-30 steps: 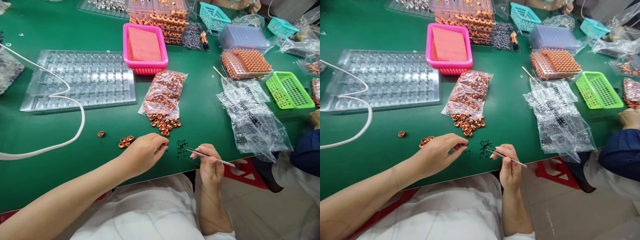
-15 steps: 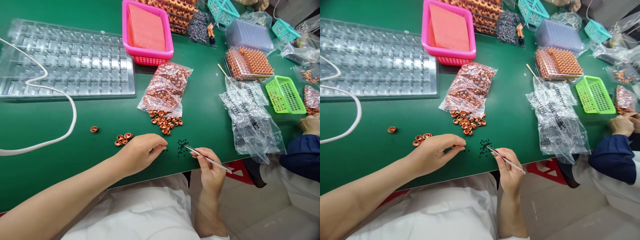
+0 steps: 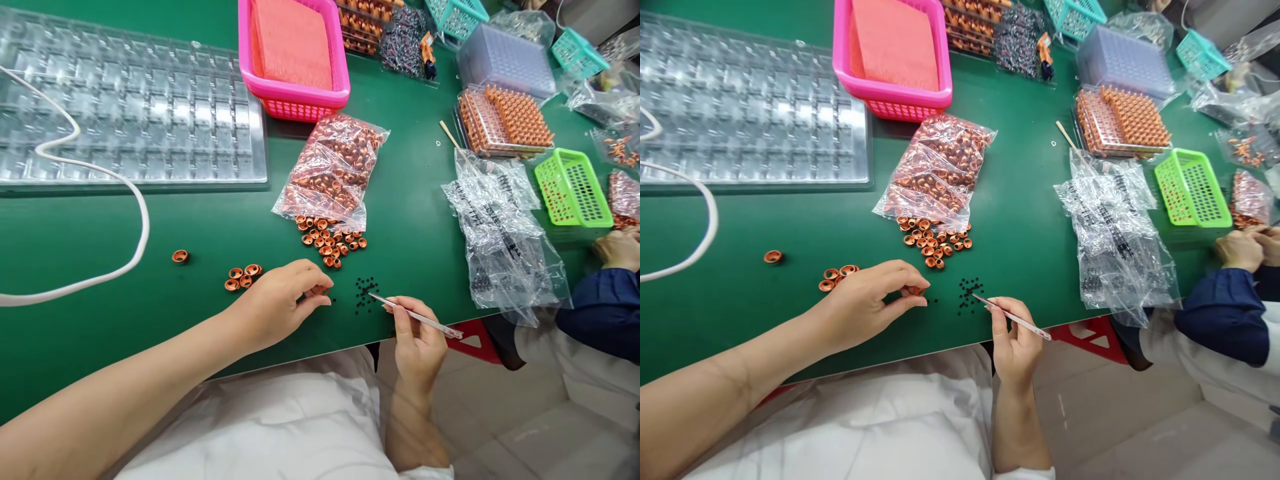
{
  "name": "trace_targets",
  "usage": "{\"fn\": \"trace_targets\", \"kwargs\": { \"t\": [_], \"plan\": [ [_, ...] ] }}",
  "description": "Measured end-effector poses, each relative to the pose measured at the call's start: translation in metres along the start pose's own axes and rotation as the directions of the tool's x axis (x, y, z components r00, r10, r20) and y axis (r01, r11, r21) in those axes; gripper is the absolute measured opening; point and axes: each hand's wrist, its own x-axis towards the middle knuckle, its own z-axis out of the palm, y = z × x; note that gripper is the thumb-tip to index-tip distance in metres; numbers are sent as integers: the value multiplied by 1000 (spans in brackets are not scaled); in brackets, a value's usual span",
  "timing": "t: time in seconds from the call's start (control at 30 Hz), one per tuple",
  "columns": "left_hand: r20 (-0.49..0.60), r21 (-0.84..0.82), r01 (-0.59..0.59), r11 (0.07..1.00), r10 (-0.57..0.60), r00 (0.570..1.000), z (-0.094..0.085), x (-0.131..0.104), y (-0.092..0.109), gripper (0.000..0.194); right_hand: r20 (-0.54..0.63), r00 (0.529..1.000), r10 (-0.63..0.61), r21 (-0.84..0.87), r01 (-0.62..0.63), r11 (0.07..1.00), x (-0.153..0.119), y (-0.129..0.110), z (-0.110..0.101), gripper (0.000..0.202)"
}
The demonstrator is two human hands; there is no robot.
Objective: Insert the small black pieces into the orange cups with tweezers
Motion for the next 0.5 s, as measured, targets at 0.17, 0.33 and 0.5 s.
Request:
{"fn": "trace_targets", "kwargs": {
  "t": [0.17,0.33,0.5],
  "plan": [
    [16,-8,61,998,-61,998,-1,-2,0,20,-27,999,-25,6,25,1000,0,1,1,12],
    [29,16,68,998,-69,997,-1,-2,-1,21,-11,999,-35,13,35,999,0,1,0,12],
    [34,16,90,996,-90,995,0,-1,-1,23,-7,999,-50,-11,50,999,-1,1,0,12]
  ]
}}
